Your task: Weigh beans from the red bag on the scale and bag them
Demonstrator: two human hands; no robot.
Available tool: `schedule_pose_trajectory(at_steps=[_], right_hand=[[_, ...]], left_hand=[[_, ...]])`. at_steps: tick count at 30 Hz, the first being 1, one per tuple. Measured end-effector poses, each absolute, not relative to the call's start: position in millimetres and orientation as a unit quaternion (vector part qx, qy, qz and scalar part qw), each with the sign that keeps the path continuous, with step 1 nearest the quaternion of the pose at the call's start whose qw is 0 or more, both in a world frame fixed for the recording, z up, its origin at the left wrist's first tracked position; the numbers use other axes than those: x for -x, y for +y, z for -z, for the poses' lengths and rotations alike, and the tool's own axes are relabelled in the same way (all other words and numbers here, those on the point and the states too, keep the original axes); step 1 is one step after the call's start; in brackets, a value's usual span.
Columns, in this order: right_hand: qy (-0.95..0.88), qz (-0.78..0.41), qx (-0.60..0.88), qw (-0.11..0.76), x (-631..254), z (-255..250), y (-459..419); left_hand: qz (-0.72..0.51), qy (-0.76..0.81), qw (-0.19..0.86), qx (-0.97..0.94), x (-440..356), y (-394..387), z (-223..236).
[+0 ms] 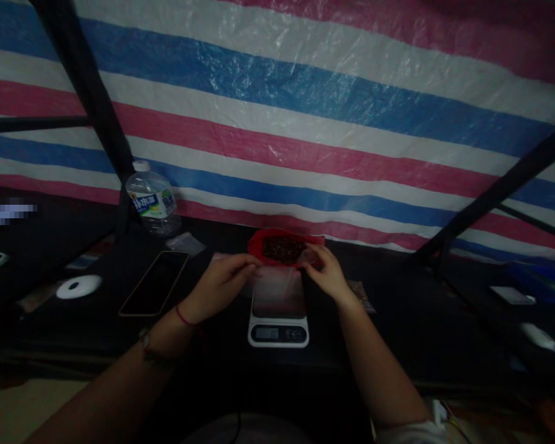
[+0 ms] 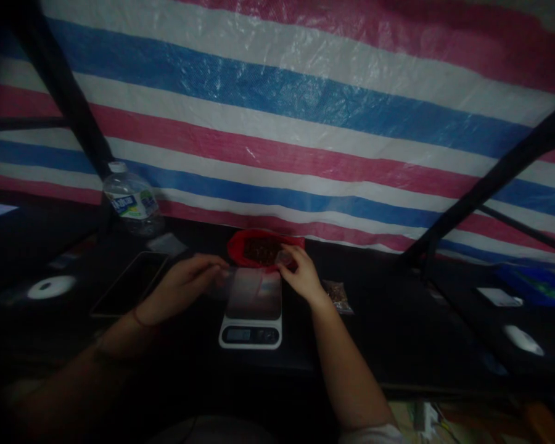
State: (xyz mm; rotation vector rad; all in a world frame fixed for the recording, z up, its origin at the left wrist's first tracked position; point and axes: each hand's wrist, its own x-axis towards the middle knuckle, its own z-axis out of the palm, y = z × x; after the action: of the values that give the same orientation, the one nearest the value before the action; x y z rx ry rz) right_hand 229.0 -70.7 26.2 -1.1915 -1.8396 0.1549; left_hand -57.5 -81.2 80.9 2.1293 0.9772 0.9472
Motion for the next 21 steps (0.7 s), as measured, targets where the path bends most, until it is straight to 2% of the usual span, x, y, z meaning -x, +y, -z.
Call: schedule_pose_trajectory(at_steps=[3,6,10,13,17,21], right_hand=[[-0.681,-0.025,0.501,0.534,-246,-20,-67],[-0.665,-0.032,0.496,0.557,-249,-11,-63],[-0.682,-0.039,0.485,0.546,-242,-9,-64],[-0.689,-0.035,0.487,0.535,-240,-13,-69],[-0.698,-0.032,0.493,0.518,-238,-18,-73],[-0.708,-0.036,0.495,0.501,-235,-19,-75]], left_hand=[[-0.314,0.392,0.336,-0.797,28,-74,-58],[-0.286,0.432,0.277,-0.809,11,-63,-32],[-0.322,0.439,0.149,-0.826,11,-52,-12],[-0.362,0.436,0.098,-0.819,20,-47,-8],[-0.375,0.449,0.09,-0.806,29,-44,-8],[-0.371,0.393,0.115,-0.833,30,-47,-7]])
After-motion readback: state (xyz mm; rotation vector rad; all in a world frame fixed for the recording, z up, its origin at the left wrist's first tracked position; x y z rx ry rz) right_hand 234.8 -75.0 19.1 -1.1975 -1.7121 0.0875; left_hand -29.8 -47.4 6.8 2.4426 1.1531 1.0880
